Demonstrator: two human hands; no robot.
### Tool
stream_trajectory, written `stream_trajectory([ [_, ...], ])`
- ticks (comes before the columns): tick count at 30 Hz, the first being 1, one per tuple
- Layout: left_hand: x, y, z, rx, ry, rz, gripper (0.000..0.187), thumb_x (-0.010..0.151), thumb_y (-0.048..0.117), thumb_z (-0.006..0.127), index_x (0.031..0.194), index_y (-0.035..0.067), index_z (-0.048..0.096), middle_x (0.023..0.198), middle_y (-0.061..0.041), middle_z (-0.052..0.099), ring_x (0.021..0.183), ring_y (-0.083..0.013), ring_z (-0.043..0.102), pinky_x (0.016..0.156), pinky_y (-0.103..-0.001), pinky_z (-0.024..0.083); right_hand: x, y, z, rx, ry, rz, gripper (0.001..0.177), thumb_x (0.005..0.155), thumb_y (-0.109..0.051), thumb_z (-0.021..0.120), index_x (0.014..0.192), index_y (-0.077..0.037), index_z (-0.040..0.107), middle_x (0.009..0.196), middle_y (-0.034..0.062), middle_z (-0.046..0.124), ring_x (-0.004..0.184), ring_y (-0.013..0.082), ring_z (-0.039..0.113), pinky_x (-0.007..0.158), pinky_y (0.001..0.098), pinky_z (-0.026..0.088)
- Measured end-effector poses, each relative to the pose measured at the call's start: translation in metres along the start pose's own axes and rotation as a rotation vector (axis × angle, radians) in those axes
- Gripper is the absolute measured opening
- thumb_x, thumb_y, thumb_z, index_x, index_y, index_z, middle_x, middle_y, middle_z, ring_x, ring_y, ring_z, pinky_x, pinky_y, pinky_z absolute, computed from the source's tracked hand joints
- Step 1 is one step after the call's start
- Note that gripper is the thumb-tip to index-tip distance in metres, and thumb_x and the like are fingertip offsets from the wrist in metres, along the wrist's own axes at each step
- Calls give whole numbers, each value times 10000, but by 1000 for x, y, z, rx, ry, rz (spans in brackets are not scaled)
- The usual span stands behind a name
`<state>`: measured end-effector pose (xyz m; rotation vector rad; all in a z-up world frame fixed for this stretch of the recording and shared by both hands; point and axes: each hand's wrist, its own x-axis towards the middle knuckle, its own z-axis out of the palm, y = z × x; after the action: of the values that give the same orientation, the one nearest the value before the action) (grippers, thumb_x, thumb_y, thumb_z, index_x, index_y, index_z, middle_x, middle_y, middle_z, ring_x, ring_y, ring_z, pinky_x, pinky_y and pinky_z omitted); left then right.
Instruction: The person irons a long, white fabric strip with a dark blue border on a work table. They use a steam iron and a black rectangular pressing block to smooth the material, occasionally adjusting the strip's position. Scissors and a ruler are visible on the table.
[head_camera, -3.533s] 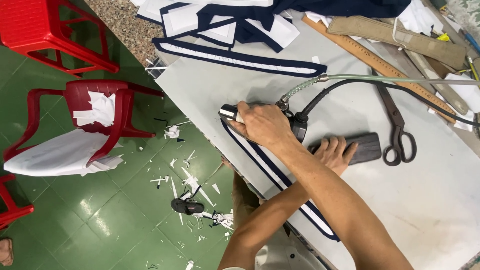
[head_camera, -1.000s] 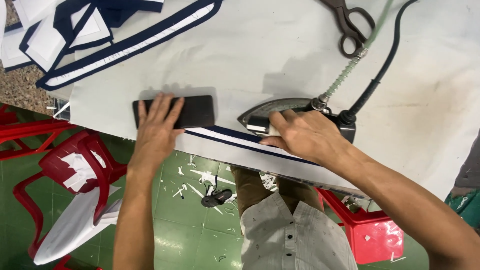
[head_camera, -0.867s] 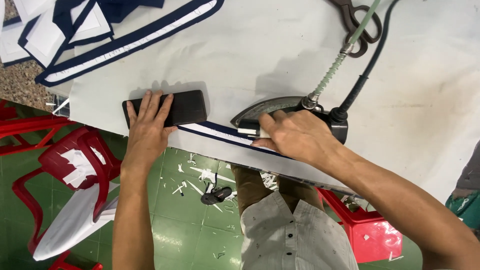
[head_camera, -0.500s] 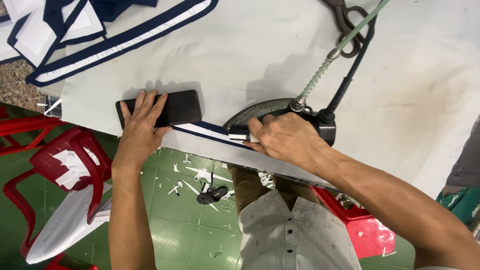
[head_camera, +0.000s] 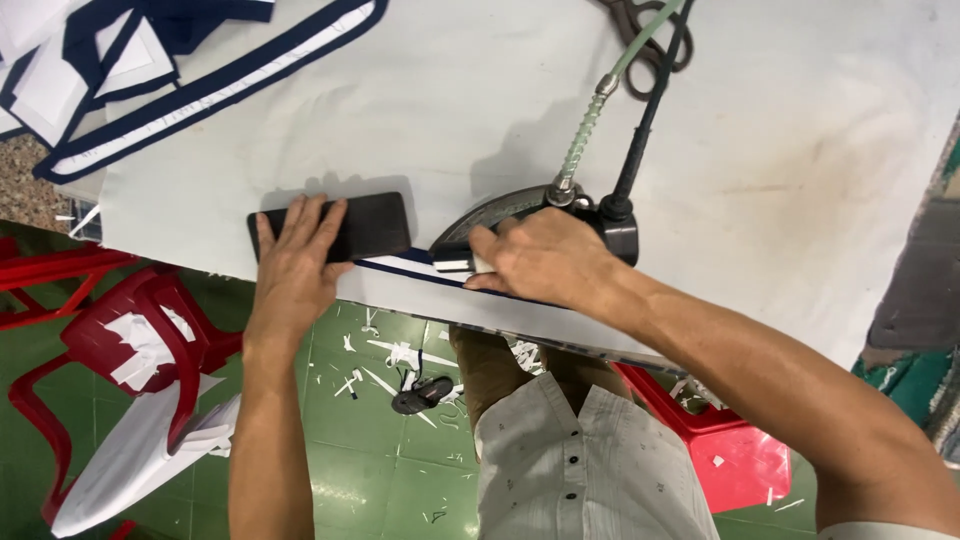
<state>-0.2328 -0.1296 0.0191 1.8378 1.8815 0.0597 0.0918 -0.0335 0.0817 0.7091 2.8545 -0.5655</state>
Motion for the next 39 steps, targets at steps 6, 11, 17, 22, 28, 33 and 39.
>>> stream_trajectory([
  [6, -3, 65, 31, 62, 36, 126, 794, 851, 187, 746, 1578, 214, 430, 1603, -140, 426, 1512, -336, 320, 1231, -633, 0, -65, 37, 0, 22, -65, 92, 492, 951, -606, 530, 1081, -133, 562, 759, 146, 708, 664, 344, 748, 614, 456, 589],
  [11, 2, 104, 67, 120, 64, 205, 806, 838, 262, 782, 1568, 231, 441, 1583, -132, 449, 1491, -330, 356, 1232, -633, 12, -117, 49, 3, 49, -65, 256, 530, 947, -646, 512, 1075, -134, 565, 780, 136, 688, 698, 349, 745, 665, 458, 593],
  [17, 3, 134, 81, 95, 97, 204, 756, 879, 219, 751, 1569, 191, 443, 1581, -150, 438, 1498, -324, 334, 1235, -618, 33, -152, 34, -3, 48, -149, 275, 392, 1033, -491, 520, 1127, -117, 598, 759, 110, 729, 598, 227, 752, 570, 330, 626],
  [22, -2, 142, 85, 88, 95, 191, 738, 888, 229, 744, 1564, 190, 448, 1579, -150, 439, 1496, -322, 333, 1235, -619, 31, -165, 31, 6, 44, -129, 235, 400, 1012, -476, 528, 1135, -98, 578, 754, 119, 714, 613, 252, 747, 564, 370, 603],
  [28, 0, 165, 102, 109, 86, 255, 760, 855, 244, 778, 1545, 189, 465, 1542, -164, 470, 1460, -344, 378, 1221, -640, 75, -194, 33, 26, -39, -23, 148, 381, 987, -486, 553, 1038, -111, 593, 709, 110, 678, 565, 253, 726, 538, 366, 586],
  [33, 0, 209, 110, 142, 64, 348, 777, 827, 273, 796, 1532, 210, 477, 1529, -163, 486, 1437, -347, 411, 1207, -644, 126, -244, 46, 36, -9, 47, 175, 370, 933, -487, 630, 1020, -128, 615, 703, 104, 681, 566, 270, 732, 529, 386, 588],
  [39, 3, 262, 134, 94, -25, 464, 723, 840, 228, 784, 1505, 170, 507, 1496, -189, 501, 1430, -351, 398, 1199, -652, 123, -298, 95, 47, 15, 8, 729, 612, 895, -665, 570, 1146, -108, 613, 763, 142, 730, 710, 313, 769, 674, 408, 621],
])
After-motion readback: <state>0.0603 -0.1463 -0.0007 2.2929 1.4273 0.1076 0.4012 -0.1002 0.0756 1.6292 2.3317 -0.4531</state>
